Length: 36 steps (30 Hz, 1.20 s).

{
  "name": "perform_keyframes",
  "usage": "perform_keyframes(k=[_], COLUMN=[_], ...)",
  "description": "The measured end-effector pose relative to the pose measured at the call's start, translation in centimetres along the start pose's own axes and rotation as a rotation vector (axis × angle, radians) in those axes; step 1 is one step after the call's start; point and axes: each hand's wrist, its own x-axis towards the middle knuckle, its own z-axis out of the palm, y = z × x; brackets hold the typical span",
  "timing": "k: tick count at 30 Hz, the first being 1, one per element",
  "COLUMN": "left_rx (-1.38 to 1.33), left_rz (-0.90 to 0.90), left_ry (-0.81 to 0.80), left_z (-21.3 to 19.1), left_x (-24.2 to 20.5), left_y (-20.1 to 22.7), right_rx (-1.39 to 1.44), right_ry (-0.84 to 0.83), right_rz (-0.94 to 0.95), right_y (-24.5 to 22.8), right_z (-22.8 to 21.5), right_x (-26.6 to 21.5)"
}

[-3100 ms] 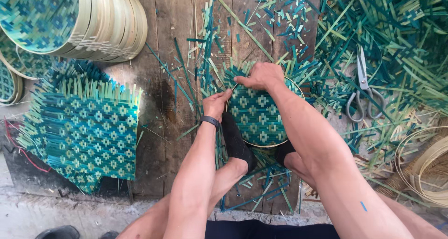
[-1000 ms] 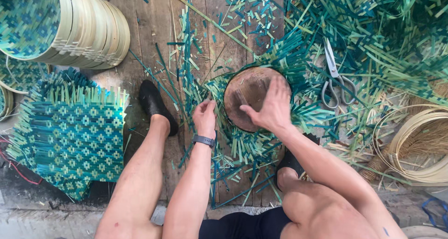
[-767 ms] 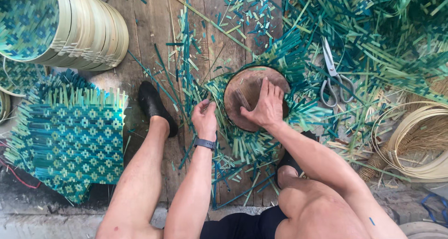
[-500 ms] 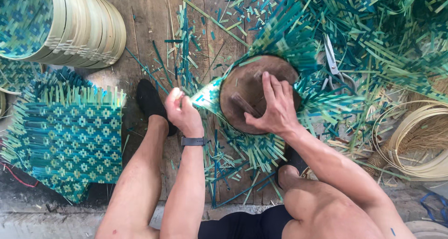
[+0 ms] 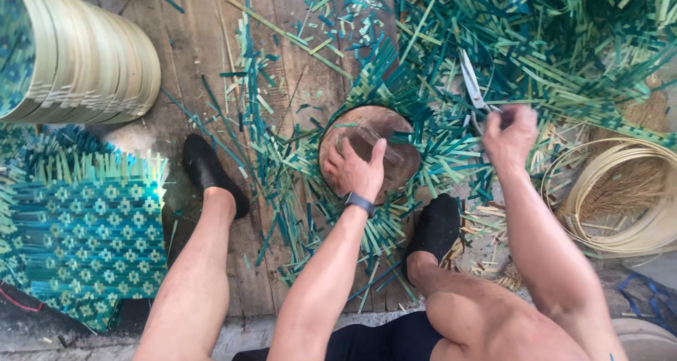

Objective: The person places a circular bamboo frame onto a woven mat, trims the excess woven material around the frame using scissors, and then removes the frame to reveal a finished circular piece. This process is repeated multiple times.

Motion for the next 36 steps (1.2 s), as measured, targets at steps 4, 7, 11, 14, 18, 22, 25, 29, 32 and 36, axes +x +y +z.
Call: perform_keyframes(k=[4,7,11,14,18,22,25,29,32,36], left_rx=[0.14,0.236,0.172,0.068,0.142,0.19,0.19,0.192,0.185,0.19], left_rz=[-0.124,0.066,0.249,0.053,0.009,-0.045,-0.024,-0.052,-0.083,-0.148], left_ry=[-0.065,-0.162,-0.051,-0.035,-0.084,-0.143,-0.149,-0.125,-0.133,-0.122], left_z=[1.4,0.8,0.5,0.7,1.1,0.7,0.3,-0.2,-0.3,0.0], left_x=[0.7,1.1,1.2,1.0,1.1,1.3,1.5,1.5,1.2,0.3], left_y=[3.7,3.2,1.5,0.7,1.1,1.3,1.8,2.2,2.5,2.3], right_rx=[-0.392,-0.33,-0.304,0.225,-0.281,-0.23,-0.296,-0.258,-0.221,-0.141], right_ry=[-0.127,-0.331,-0.621,-0.944,-0.952,-0.962,-0.959,-0.868,-0.85,-0.8], right_rz=[-0.193,0.03,0.104,0.402,0.4,0.112,0.018,0.024,0.115,0.146], right_y=[7.9,10.2,9.9,8.8,5.8,2.5,-0.1,-1.6,-1.4,-1.4], right_z=[3.4,4.6,2.7,-1.1,-6.7,-9.0,-5.9,-2.1,-2.9,-4.5], right_x=[-0.5,-0.5,0.1,-2.6,-8.4,-10.0,-9.2,-10.7,-12.6,-12.9])
